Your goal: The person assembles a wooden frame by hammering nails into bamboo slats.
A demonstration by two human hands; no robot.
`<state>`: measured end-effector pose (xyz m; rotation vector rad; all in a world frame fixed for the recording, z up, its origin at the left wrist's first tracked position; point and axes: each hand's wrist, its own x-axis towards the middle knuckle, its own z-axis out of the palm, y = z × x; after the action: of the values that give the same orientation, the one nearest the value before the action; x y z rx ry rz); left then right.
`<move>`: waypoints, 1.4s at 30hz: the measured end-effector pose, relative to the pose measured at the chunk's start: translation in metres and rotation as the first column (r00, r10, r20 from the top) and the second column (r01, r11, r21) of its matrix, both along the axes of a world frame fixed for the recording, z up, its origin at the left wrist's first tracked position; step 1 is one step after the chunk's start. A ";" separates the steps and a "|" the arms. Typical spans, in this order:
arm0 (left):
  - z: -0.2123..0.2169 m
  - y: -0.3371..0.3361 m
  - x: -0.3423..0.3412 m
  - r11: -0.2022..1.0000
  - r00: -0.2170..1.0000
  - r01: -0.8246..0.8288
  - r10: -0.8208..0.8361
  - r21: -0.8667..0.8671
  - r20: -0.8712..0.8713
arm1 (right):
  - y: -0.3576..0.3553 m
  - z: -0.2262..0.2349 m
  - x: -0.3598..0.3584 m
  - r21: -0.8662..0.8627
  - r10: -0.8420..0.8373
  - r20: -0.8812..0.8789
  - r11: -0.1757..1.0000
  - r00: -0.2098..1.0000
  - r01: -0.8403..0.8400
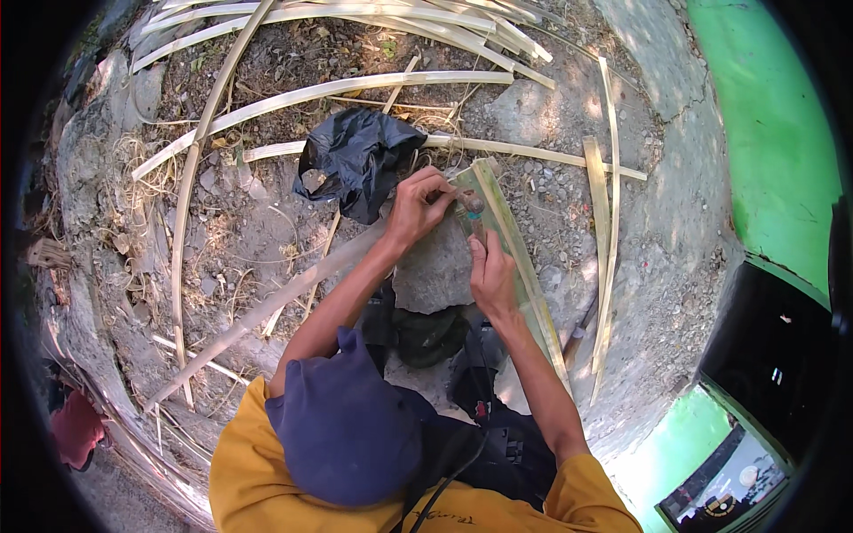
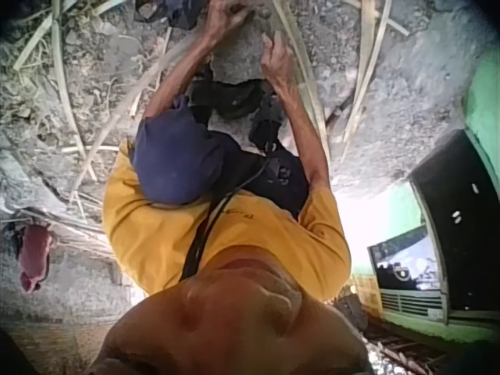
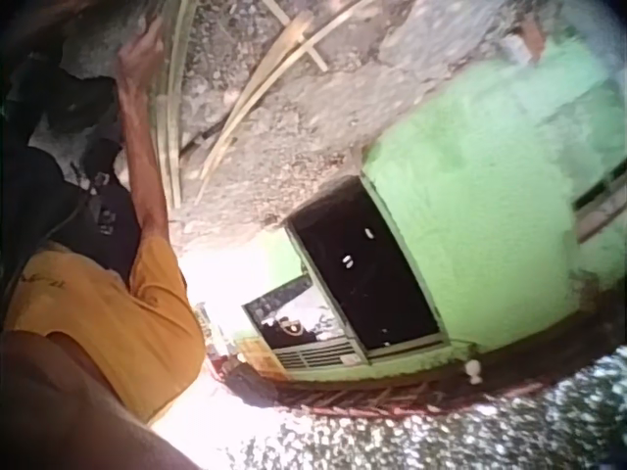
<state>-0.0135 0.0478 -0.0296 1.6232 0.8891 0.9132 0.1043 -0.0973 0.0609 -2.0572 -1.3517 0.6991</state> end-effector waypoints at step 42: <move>0.000 -0.002 -0.003 0.998 1.000 0.014 -0.013 -0.059 0.012 | 0.003 -0.015 -0.003 -0.048 0.021 0.054 0.999 0.998 -0.018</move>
<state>-0.0165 0.0460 -0.0298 1.5702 0.8881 0.8788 0.1009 -0.0946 0.0459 -2.1172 -1.3995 0.6945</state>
